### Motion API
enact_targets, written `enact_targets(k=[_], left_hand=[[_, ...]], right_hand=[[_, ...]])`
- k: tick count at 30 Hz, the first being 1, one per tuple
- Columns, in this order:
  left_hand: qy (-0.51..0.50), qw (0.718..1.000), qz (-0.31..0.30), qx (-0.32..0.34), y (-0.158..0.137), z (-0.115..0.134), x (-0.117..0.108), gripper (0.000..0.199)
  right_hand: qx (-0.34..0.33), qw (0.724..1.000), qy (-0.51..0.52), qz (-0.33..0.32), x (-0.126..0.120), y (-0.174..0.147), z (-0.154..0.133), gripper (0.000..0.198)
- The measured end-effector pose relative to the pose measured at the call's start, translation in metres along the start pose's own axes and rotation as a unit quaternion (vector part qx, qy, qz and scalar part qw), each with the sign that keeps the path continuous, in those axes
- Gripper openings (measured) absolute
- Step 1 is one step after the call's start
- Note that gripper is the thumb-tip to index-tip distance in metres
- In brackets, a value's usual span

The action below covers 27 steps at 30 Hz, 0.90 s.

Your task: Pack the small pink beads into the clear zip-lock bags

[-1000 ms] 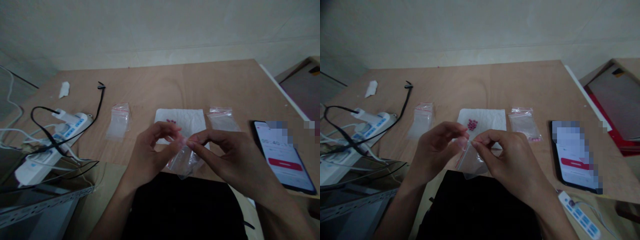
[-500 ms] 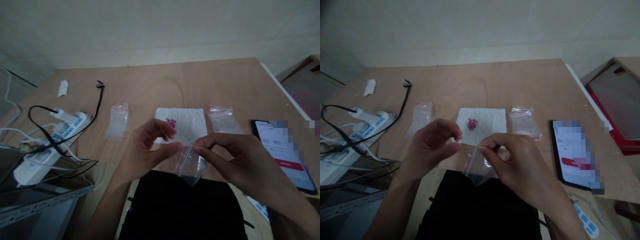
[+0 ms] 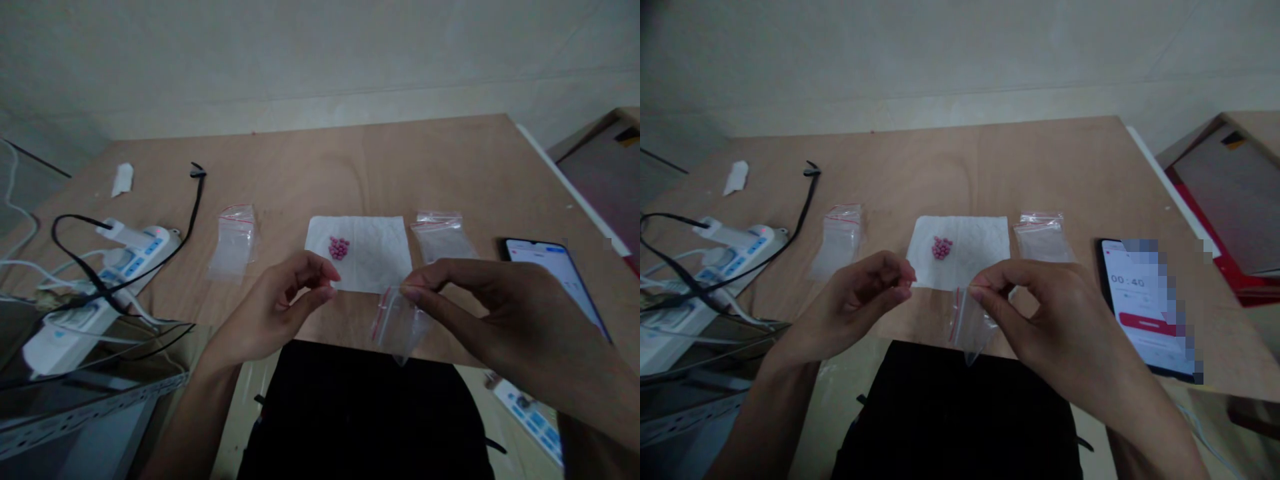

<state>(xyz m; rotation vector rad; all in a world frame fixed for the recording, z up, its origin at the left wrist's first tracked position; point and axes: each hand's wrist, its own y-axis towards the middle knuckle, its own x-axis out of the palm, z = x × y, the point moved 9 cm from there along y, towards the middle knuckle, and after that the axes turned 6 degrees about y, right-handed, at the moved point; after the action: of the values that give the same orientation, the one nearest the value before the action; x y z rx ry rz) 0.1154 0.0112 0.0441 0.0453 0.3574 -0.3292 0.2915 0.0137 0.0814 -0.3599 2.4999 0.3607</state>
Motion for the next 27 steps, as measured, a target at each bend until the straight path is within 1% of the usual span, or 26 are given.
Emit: enact_targets(k=[2,4,6,8,10,13,15,16,17,18,20,22,23,24,25,27], left_hand=[[-0.005,0.999,0.048,0.015,0.001,0.003,-0.004,0.003],[-0.033,0.996,0.068,0.043,0.003,0.011,0.000,0.009],[-0.073,0.994,0.051,0.066,0.006,0.018,0.010,0.017],[-0.103,0.992,0.018,0.068,0.010,0.021,0.021,0.016],[-0.107,0.993,-0.011,0.053,0.012,0.020,0.028,0.013],[-0.076,0.996,-0.031,0.025,0.014,0.015,0.029,0.013],[-0.051,0.998,-0.021,0.013,0.013,0.011,0.020,0.014],[-0.039,0.999,0.003,0.010,0.013,0.009,0.011,0.014],[-0.025,0.999,0.040,0.008,0.011,0.007,-0.003,0.014],[-0.011,0.996,0.090,0.003,0.008,0.003,-0.019,0.012],[0.028,0.979,0.203,-0.012,-0.002,-0.008,-0.054,0.012],[0.057,0.956,0.285,-0.027,-0.013,-0.022,-0.081,0.015],[0.068,0.945,0.318,-0.038,-0.019,-0.030,-0.092,0.016],[0.076,0.932,0.352,-0.047,-0.024,-0.038,-0.102,0.017],[0.086,0.920,0.379,-0.056,-0.029,-0.046,-0.109,0.019],[0.130,0.893,0.426,-0.071,-0.037,-0.059,-0.123,0.030]], right_hand=[[0.001,1.000,-0.001,-0.009,0.000,0.001,0.000,0.013],[0.003,1.000,0.005,-0.024,0.005,0.003,-0.002,0.014],[-0.003,0.999,0.015,-0.039,0.011,0.004,-0.006,0.016],[-0.013,0.999,0.019,-0.048,0.017,0.005,-0.010,0.016],[-0.016,0.998,0.022,-0.053,0.021,0.005,-0.011,0.016],[-0.017,0.998,0.029,-0.062,0.025,0.004,-0.010,0.015],[-0.015,0.998,0.027,-0.055,0.021,0.002,-0.008,0.014],[-0.012,0.999,0.024,-0.042,0.016,0.002,-0.007,0.014],[-0.008,0.999,0.026,-0.018,0.008,0.002,-0.005,0.014],[0.001,0.999,0.035,0.016,-0.004,0.002,-0.001,0.013],[0.037,0.990,0.077,0.116,-0.032,0.003,0.013,0.013],[0.092,0.961,0.120,0.232,-0.060,0.004,0.038,0.010],[0.128,0.943,0.126,0.280,-0.070,0.003,0.053,0.008],[0.160,0.928,0.122,0.315,-0.076,0.004,0.069,0.010],[0.192,0.918,0.105,0.331,-0.079,0.006,0.085,0.015],[0.241,0.913,0.044,0.327,-0.078,0.012,0.112,0.025]])
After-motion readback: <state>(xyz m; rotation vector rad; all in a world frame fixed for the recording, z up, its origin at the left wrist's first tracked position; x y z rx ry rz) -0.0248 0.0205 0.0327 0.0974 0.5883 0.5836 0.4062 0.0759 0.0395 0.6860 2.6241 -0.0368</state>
